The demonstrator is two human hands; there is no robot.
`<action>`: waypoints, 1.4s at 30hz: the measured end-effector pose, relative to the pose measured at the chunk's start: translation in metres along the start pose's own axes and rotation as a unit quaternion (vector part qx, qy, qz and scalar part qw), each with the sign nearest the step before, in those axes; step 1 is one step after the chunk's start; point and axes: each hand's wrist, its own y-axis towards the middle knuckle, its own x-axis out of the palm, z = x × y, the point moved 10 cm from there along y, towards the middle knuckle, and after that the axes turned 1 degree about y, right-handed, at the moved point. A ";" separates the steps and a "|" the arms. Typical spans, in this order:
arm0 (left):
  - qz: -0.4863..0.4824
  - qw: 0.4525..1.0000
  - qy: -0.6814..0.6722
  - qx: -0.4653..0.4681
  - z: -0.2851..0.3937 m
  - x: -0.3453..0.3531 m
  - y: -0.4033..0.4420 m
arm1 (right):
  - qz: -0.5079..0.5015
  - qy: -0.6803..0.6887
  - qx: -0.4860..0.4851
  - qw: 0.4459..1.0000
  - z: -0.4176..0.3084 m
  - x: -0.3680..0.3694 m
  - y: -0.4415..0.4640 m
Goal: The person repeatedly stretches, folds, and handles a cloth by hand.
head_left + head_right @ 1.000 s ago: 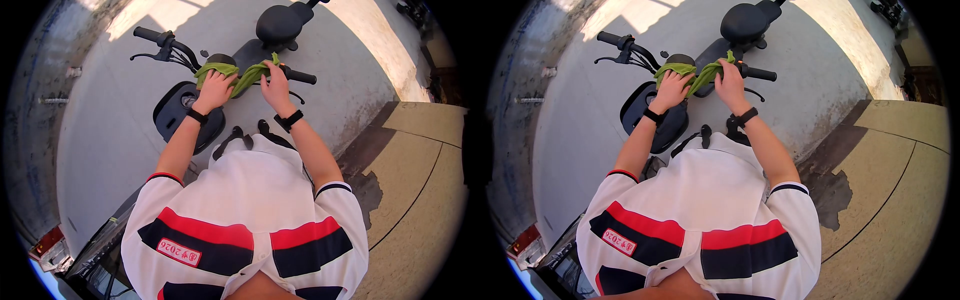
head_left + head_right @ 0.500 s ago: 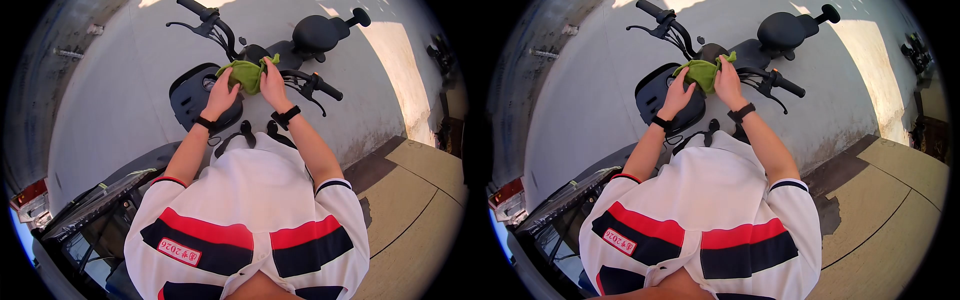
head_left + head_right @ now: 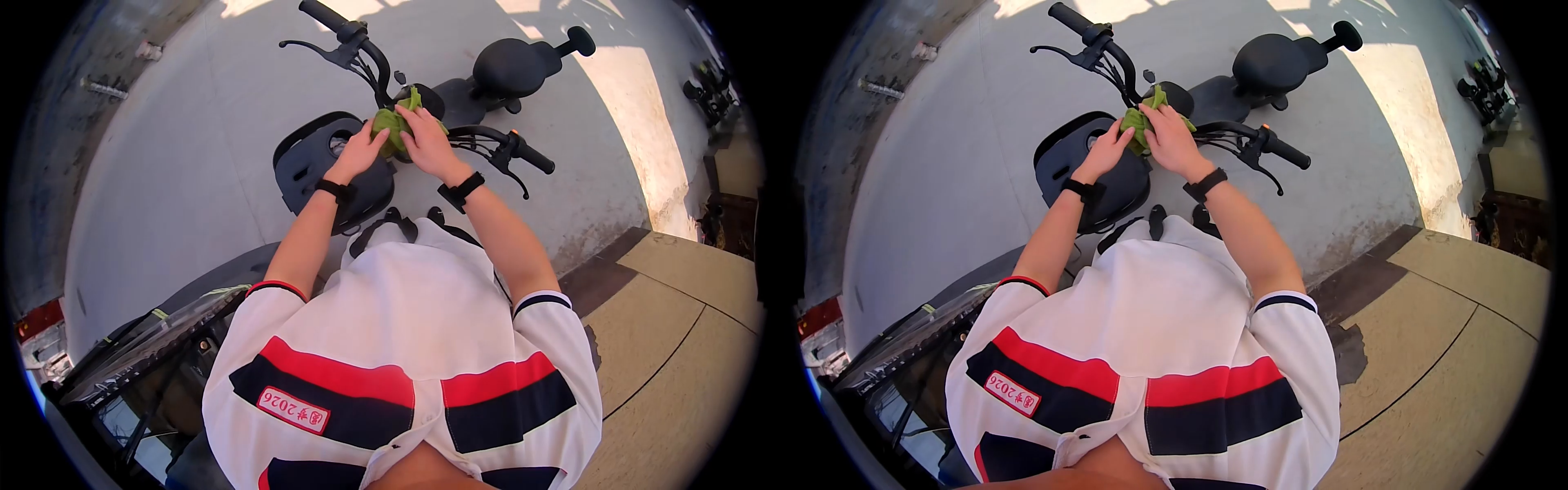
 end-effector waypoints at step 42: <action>0.068 0.948 0.163 0.266 0.089 0.013 -0.016 | -0.045 -0.114 0.141 0.982 0.031 -0.019 -0.026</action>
